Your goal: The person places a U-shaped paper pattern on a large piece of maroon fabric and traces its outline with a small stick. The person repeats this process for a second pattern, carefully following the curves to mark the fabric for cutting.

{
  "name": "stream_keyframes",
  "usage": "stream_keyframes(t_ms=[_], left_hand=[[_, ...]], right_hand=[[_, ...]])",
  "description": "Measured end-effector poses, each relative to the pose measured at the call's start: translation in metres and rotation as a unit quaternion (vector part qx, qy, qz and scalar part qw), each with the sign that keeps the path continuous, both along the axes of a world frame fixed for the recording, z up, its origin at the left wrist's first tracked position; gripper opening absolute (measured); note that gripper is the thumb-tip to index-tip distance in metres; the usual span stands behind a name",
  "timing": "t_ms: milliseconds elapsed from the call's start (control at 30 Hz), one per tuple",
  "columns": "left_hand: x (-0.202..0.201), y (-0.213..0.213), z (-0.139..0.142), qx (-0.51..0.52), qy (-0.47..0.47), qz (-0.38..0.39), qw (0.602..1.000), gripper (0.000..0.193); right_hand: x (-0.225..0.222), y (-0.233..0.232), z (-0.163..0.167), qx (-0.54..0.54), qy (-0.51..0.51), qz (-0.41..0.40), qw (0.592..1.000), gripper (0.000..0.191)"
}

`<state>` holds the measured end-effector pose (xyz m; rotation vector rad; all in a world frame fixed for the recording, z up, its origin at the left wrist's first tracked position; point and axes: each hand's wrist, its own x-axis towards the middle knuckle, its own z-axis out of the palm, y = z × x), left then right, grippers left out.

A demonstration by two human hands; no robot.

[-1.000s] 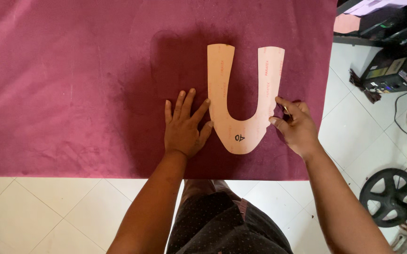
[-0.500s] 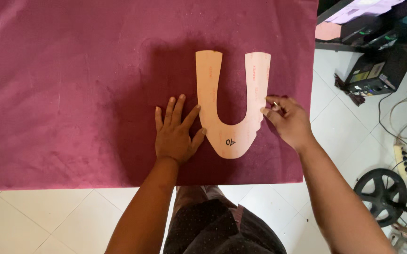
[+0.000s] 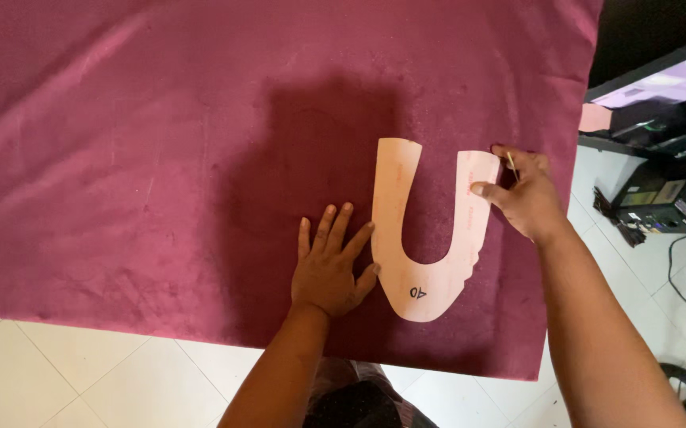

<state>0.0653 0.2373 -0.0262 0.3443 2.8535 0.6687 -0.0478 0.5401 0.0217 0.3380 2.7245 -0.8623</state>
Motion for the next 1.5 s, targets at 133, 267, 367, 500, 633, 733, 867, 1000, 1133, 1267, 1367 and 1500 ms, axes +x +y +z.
stream_keyframes(t_ms=[133,267,367,500,633,733,867,1000,1133,1267,1367,1500], left_hand=[[0.000,-0.002,-0.001,0.002,-0.022,-0.002,1.000,0.068],[0.002,-0.002,-0.006,-0.004,0.014,-0.005,1.000,0.063],[0.002,-0.002,-0.009,-0.002,0.013,-0.003,1.000,0.061],[0.002,-0.003,-0.011,0.012,0.005,-0.003,1.000,0.063],[0.002,-0.003,-0.010,0.007,0.001,-0.004,1.000,0.064],[0.002,-0.002,-0.010,0.008,-0.009,-0.001,1.000,0.063],[0.002,-0.001,-0.011,-0.001,0.000,-0.003,1.000,0.063],[0.002,0.000,-0.012,-0.009,0.006,-0.006,1.000,0.064],[0.002,0.000,-0.012,-0.008,0.014,-0.006,1.000,0.063],[0.004,0.000,-0.015,0.002,0.011,0.002,1.000,0.058],[0.005,-0.001,-0.020,-0.013,0.017,0.003,1.000,0.055],[0.005,-0.001,-0.025,-0.028,0.009,0.003,1.000,0.054]], right_hand=[[0.003,0.002,-0.012,-0.018,0.012,-0.016,1.000,0.071],[0.003,0.005,-0.019,-0.020,0.018,-0.039,0.999,0.072],[0.003,0.006,-0.021,-0.018,0.034,-0.023,0.999,0.068],[0.005,0.009,-0.023,-0.017,0.045,-0.004,0.999,0.062],[0.007,0.014,-0.025,-0.090,0.039,-0.030,0.995,0.053],[0.009,0.018,-0.026,-0.113,0.036,-0.038,0.992,0.054],[0.010,0.022,-0.029,-0.094,0.042,-0.038,0.994,0.056],[0.010,0.021,-0.029,-0.079,0.047,-0.025,0.995,0.054],[0.011,0.021,-0.028,-0.077,0.040,-0.028,0.996,0.054],[0.013,0.023,-0.030,-0.071,0.044,-0.023,0.996,0.055],[0.014,0.026,-0.034,-0.078,0.049,-0.017,0.996,0.055],[0.014,0.029,-0.039,-0.079,0.051,-0.018,0.995,0.055]])
